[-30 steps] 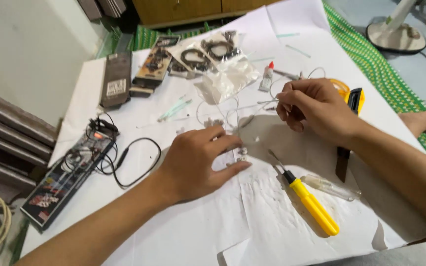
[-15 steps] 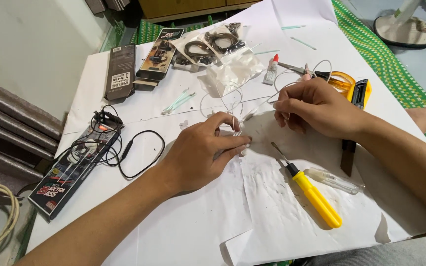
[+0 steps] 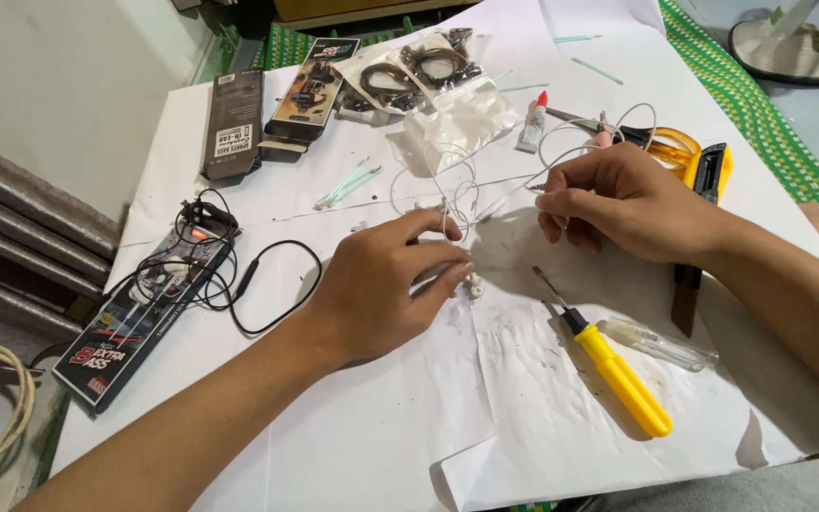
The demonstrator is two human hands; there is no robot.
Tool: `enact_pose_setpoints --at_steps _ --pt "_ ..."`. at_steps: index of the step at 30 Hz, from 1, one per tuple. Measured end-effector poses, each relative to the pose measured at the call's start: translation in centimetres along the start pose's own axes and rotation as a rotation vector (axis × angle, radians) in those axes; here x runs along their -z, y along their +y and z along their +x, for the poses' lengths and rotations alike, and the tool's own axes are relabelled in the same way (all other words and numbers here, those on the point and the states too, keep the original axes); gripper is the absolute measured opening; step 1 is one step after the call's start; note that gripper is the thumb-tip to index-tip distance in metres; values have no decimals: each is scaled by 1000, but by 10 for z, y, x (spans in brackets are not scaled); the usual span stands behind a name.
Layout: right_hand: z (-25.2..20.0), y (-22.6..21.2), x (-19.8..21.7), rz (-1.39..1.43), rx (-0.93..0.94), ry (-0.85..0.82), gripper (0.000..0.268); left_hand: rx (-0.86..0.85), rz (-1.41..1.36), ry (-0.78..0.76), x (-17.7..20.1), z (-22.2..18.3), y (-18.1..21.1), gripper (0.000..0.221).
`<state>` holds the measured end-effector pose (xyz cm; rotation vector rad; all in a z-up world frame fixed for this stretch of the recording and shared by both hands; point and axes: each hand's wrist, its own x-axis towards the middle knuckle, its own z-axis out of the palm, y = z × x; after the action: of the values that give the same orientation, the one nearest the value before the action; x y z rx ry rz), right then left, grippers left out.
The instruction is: The person sits at a low table and repairs earphones, holding an earphone driver and its wires while using a pink soldering iron to work on the connections. They reposition the earphone pieces and wires repeatedly, then set the parts down and pick up the packaged earphone box.
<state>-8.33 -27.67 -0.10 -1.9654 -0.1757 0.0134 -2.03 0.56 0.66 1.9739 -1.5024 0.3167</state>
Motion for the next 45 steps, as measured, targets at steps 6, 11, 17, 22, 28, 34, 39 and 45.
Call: enact_pose_setpoints --at_steps 6,11,17,22,28,34,39,45 --pt "-2 -4 0 -67 17 -49 30 -14 -36 -25 1 2 -1 9" --pt "-6 -11 -4 -163 -6 -83 19 -10 -140 -79 3 3 0 19" --pt "-7 -15 -8 -284 51 -96 16 -1 -122 -84 3 1 -1 21" --pt "-7 -19 -12 -313 -29 -73 14 -5 -82 -77 1 1 -2 20" --pt "-7 -20 -17 -348 -60 -44 14 9 -113 -65 1 0 -3 19" --pt "-5 -19 -22 -433 16 5 12 126 -216 -93 0 1 -4 16" --pt "-4 -20 -24 -448 80 7 12 169 -260 -99 -1 1 -6 13" --pt "-5 -23 -26 -340 50 45 13 124 -277 -100 0 1 -7 13"
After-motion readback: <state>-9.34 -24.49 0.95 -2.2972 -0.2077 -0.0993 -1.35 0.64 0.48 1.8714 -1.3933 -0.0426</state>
